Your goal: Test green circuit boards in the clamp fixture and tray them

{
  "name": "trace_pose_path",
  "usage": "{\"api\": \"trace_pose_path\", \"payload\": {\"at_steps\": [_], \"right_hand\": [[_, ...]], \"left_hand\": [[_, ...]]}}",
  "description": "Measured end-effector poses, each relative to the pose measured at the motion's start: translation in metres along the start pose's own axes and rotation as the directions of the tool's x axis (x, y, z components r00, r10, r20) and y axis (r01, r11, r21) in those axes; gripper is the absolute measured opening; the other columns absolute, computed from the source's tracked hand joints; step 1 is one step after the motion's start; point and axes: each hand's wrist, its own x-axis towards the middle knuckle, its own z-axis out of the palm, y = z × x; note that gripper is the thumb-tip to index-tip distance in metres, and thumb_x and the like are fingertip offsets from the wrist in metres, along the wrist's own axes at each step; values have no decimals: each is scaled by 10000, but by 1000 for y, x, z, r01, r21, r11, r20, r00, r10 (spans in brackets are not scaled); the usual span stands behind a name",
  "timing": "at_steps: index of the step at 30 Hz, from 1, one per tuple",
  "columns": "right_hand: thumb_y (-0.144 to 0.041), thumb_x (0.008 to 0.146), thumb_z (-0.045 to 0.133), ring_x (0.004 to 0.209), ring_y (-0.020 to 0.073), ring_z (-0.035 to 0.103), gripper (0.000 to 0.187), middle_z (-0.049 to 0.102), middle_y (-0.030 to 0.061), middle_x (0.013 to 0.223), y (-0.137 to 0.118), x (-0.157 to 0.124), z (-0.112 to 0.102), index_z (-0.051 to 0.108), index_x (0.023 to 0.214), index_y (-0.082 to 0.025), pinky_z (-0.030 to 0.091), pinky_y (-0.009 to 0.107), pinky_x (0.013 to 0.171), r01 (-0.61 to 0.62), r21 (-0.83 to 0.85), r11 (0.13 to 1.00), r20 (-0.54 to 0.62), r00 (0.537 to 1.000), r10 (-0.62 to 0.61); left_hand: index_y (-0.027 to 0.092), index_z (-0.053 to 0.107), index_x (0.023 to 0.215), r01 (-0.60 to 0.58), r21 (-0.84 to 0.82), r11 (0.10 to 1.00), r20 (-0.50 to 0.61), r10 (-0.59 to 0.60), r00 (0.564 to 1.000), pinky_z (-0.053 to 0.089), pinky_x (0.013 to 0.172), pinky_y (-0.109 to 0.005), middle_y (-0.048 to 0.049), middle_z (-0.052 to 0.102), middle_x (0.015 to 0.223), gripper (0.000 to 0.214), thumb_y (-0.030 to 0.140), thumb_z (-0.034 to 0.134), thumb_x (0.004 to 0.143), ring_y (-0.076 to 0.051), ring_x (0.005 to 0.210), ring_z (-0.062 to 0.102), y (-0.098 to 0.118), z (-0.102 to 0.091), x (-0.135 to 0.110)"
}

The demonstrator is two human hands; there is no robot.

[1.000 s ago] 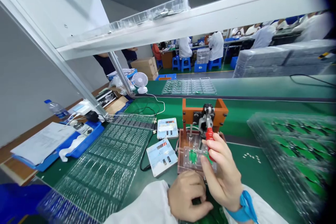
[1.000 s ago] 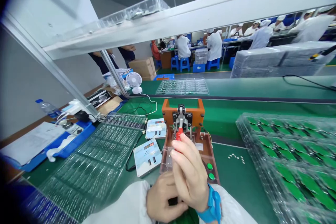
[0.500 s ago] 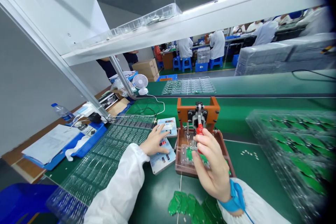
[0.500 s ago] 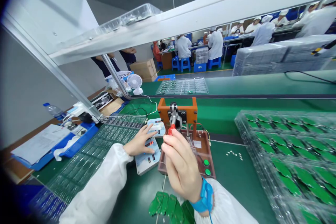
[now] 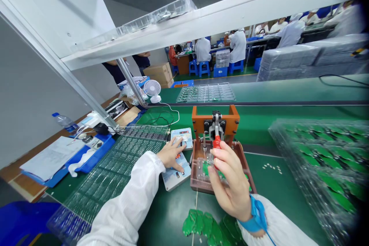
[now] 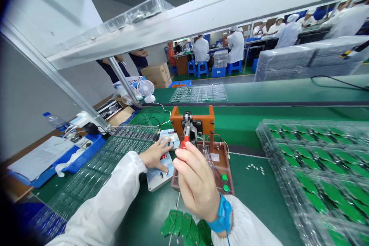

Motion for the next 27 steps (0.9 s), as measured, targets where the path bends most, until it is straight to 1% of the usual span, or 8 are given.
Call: {"api": "trace_pose_path", "payload": {"at_steps": [3,5,7,10,14,19,23,27], "right_hand": [[60,869,585,1479,313,464,748,651,106,1401,0,0,0,444,1542,-235,573,547,1113,-2,-6,1000,-3,1000,2],[50,877,583,1470,316,475,740,658,105,1393,-1,0,0,442,1541,-244,581,551,1100,-10,-13,1000,-2,1000,10],[48,876,586,1464,318,484,736,661,105,1388,-2,1,0,448,1537,-245,584,552,1097,-10,-16,1000,-3,1000,10],[53,870,593,1460,319,489,739,664,105,1385,-2,1,0,457,1532,-245,585,547,1096,-8,-19,1000,-14,1000,8],[64,866,590,1466,315,481,745,654,107,1398,-1,1,1,459,1532,-243,566,550,1115,-9,-12,1000,-10,1000,9],[39,878,588,1451,335,495,696,669,103,1384,-1,-1,1,492,1501,-258,576,580,1091,-27,-15,1000,-16,1000,27],[30,880,587,1450,337,496,686,671,101,1382,-1,-3,1,500,1494,-261,587,576,1079,-33,-18,999,-18,999,33],[37,884,582,1454,332,494,707,669,98,1378,-1,-2,0,478,1513,-266,590,569,1078,-26,-23,999,-11,1000,26]], "left_hand": [[206,243,1652,6,-39,999,0,-6,1000,109,1270,-631,-139,-31,1732,1374,768,852,555,-475,1568,-98,0,-3,-4],[196,229,1654,-2,-69,998,-35,-1,999,116,1275,-611,-144,-40,1731,1376,774,841,566,-467,1572,-86,-3,-5,-9],[194,232,1653,2,-73,997,-59,-7,998,124,1269,-620,-153,-33,1729,1364,766,838,572,-472,1574,-65,-8,-7,-13],[196,246,1648,13,-41,999,-30,-14,999,128,1255,-648,-163,-23,1727,1366,755,845,554,-492,1567,-57,-15,-7,-16],[177,208,1655,29,14,999,27,-30,999,120,1257,-641,-173,-23,1725,1422,779,838,532,-496,1563,-75,-18,-3,-14],[210,182,1661,8,25,1000,9,-8,1000,155,1236,-671,-166,-24,1727,1420,815,810,540,-503,1564,-54,-22,3,-11],[214,170,1663,4,37,999,27,-5,1000,159,1235,-672,-162,-47,1727,1437,829,803,529,-507,1561,-67,-23,2,-10],[199,175,1661,-10,42,999,40,9,999,174,1226,-682,-176,-32,1726,1427,838,789,543,-508,1563,-52,-22,0,-11]]}}
